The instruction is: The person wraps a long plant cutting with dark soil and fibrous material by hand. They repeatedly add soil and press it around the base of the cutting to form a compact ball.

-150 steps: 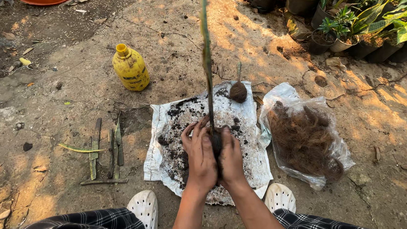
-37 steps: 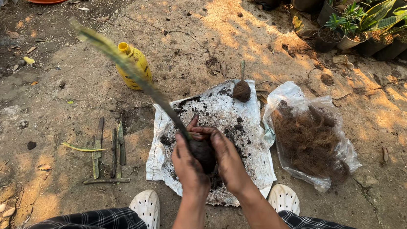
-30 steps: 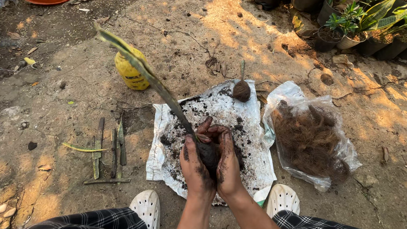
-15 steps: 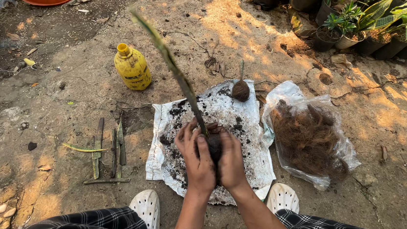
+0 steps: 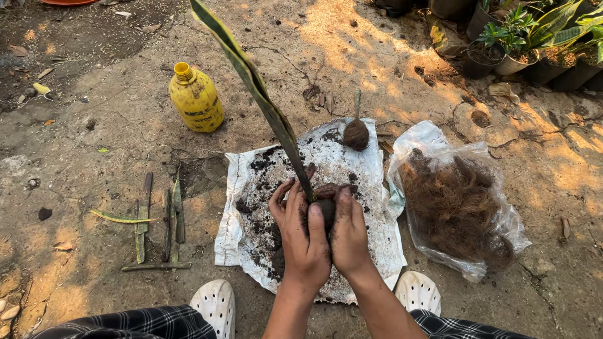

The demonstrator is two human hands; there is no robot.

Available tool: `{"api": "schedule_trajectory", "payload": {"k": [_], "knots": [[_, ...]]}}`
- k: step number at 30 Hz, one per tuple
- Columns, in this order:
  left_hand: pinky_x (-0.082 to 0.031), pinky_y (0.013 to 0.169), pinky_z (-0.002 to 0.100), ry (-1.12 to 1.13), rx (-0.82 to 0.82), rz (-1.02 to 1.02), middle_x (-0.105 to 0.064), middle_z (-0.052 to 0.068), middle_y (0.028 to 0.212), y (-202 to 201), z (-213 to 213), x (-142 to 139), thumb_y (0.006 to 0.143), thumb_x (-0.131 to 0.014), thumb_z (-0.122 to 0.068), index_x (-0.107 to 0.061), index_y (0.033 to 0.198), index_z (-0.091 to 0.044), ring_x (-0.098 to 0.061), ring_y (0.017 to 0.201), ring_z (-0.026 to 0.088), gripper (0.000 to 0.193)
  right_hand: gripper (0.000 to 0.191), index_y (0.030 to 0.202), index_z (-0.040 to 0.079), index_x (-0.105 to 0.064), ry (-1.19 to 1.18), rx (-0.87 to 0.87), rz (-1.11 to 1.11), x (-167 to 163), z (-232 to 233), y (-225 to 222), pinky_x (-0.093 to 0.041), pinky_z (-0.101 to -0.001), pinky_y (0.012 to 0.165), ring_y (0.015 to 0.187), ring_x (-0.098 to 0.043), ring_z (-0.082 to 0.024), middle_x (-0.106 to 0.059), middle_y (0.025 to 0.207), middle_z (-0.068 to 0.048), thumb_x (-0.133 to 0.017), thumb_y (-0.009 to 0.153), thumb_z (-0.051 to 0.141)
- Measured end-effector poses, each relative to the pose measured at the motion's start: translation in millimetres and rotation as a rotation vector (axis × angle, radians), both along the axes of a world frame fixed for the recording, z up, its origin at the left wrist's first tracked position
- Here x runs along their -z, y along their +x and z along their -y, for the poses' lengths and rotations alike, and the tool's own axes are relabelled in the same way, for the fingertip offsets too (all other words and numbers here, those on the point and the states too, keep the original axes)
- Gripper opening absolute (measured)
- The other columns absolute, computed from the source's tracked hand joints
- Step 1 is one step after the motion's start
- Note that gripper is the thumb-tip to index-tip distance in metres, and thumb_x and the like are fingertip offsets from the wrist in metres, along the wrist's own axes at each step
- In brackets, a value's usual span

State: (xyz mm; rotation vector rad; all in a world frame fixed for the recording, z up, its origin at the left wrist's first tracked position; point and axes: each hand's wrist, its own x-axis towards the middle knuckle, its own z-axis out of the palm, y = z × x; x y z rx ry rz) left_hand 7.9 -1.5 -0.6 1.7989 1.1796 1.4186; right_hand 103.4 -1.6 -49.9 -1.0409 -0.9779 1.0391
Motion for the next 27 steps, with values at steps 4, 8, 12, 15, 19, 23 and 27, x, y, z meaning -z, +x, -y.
{"api": "schedule_trajectory", "payload": {"k": [4,8,12,15,19,23,27], "knots": [[-0.036,0.117,0.052,-0.133,-0.087,0.166,-0.050,0.025,0.146,8,0,11,0.110,-0.034,-0.037,-0.056,0.137,0.002,-0.041,0.138,0.039,0.052,0.079,0.121,0.004,-0.060,0.007,-0.080,-0.234,-22,0,-9,-0.059,-0.0376,0.091,0.096,-0.069,-0.022,-0.069,0.107,-0.011,-0.013,0.103,0.064],[-0.060,0.095,0.052,-0.573,-0.008,0.686,-0.060,0.030,0.122,1,-6,9,0.110,-0.033,-0.049,-0.053,0.131,0.006,-0.065,0.102,0.038,0.063,0.086,0.128,0.012,-0.058,-0.216,-0.293,-0.438,-38,4,-13,-0.054,-0.0368,0.106,0.115,-0.068,-0.022,-0.068,0.124,-0.009,-0.005,0.090,0.068],[-0.057,0.103,0.043,-0.659,0.268,1.137,-0.066,0.024,0.125,-13,-14,1,0.104,-0.031,-0.056,-0.058,0.140,0.001,-0.072,0.108,0.027,0.073,0.074,0.128,0.005,-0.057,-0.033,-0.200,-0.318,-39,-1,-12,-0.050,-0.0395,0.109,0.120,-0.063,-0.024,-0.063,0.125,-0.014,-0.016,0.107,0.063],[-0.054,0.105,0.051,-0.762,0.161,1.011,-0.063,0.020,0.134,-7,-11,4,0.101,-0.028,-0.053,-0.059,0.133,-0.003,-0.064,0.116,0.033,0.067,0.059,0.132,0.007,-0.055,-0.143,-0.119,-0.301,-34,-2,-14,-0.053,-0.0393,0.106,0.116,-0.064,-0.021,-0.062,0.123,-0.012,-0.024,0.108,0.051],[-0.019,0.125,0.053,-0.242,-0.072,0.213,-0.043,0.026,0.150,-1,-9,16,0.109,-0.025,-0.050,-0.059,0.131,0.000,-0.028,0.148,0.036,0.064,0.054,0.126,0.004,-0.061,-0.207,-0.163,-0.248,-28,1,-18,-0.056,-0.0343,0.093,0.101,-0.068,-0.019,-0.070,0.110,-0.011,-0.026,0.109,0.041],[-0.009,0.126,0.055,-0.078,-0.118,-0.047,-0.044,0.023,0.158,-8,-14,22,0.112,-0.023,-0.046,-0.065,0.117,-0.003,-0.018,0.151,0.038,0.060,0.052,0.122,0.002,-0.064,-0.178,-0.121,-0.045,-19,0,-15,-0.057,-0.0304,0.084,0.092,-0.069,-0.016,-0.072,0.102,-0.010,-0.033,0.109,0.041],[-0.010,0.124,0.057,-0.062,-0.068,0.035,-0.042,0.025,0.156,-5,-7,15,0.112,-0.025,-0.042,-0.069,0.118,-0.004,-0.019,0.150,0.041,0.059,0.053,0.119,0.001,-0.065,-0.159,-0.055,-0.068,-2,-3,-7,-0.058,-0.0314,0.077,0.085,-0.067,-0.016,-0.070,0.098,-0.011,-0.033,0.111,0.043]]}}
